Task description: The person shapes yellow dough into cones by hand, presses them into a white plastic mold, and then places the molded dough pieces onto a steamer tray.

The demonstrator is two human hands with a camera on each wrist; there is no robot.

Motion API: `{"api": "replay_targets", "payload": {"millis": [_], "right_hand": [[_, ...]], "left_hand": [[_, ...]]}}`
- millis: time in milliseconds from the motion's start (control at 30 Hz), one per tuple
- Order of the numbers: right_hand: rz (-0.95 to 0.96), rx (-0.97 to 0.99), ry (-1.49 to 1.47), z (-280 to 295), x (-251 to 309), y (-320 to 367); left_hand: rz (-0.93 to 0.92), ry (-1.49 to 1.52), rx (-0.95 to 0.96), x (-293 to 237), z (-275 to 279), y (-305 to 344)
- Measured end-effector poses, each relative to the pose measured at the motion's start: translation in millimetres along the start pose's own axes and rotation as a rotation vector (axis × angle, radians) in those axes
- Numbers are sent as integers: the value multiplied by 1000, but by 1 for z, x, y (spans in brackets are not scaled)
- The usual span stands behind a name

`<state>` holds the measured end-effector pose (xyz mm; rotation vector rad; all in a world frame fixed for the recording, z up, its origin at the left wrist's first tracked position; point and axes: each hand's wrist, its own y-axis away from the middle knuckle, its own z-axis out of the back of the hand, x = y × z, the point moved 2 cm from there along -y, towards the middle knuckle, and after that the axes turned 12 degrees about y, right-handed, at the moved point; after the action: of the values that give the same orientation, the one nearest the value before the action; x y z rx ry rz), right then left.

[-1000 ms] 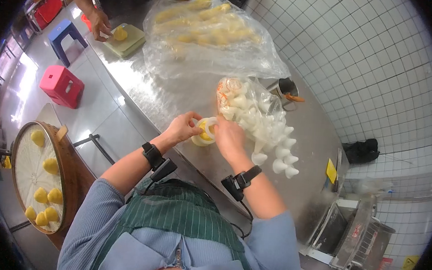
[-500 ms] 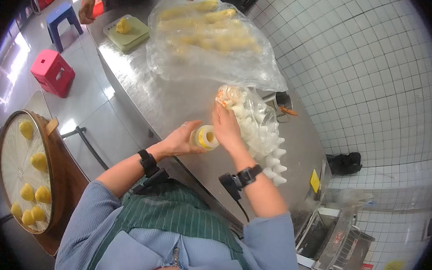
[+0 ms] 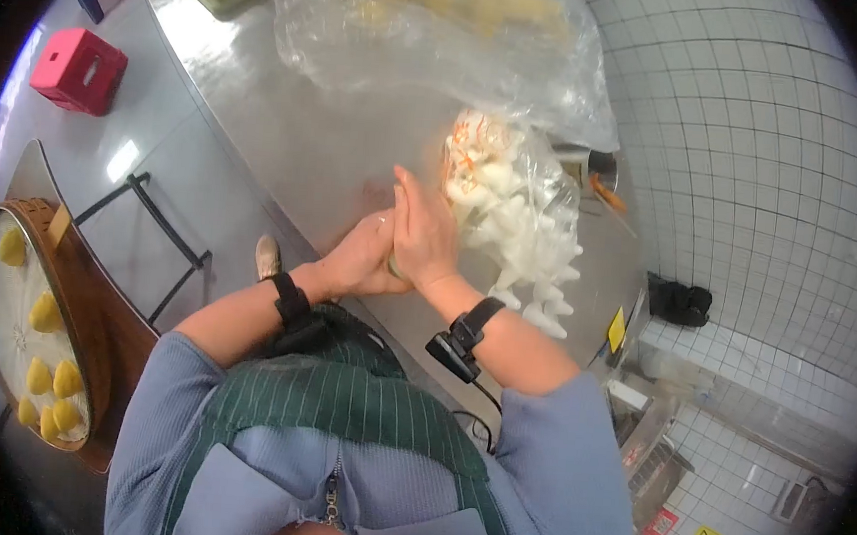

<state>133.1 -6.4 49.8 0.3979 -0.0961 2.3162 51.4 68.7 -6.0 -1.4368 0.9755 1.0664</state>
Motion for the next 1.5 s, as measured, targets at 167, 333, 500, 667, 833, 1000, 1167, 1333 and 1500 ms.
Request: {"api": "replay_targets", "payload": {"millis": [167,333,500,667,833,1000,1167,1333,1500], "right_hand": [[-158,1,18,5,9,1],[-227,-81,76,-7,-13,-6],[-142,-65,110,-1,-1,-1],[180,15,91,5,4,-6],[461,-21,98,7,5,-10],[-9,17,56,1,5,-3],[-210,-47,-4,-2,7,-2],[173,-69,72,2,3,-4],[-30,-12,36,5,8,-2]], "left_hand": [[-23,-24,-49,-7,0,-2],[-36,-12,-27,-3,2,-4],[4,-82,-3,3,5,-2],[-68,-9,-56,16,-3,-4],[-89,-39,51,6,2,-5],[-22,-63,-7,12,-2,3],[65,-55,14,11,-1,5],[-116,-80,35,3,4,-8],[-9,-20,1,4,0,-1]]}}
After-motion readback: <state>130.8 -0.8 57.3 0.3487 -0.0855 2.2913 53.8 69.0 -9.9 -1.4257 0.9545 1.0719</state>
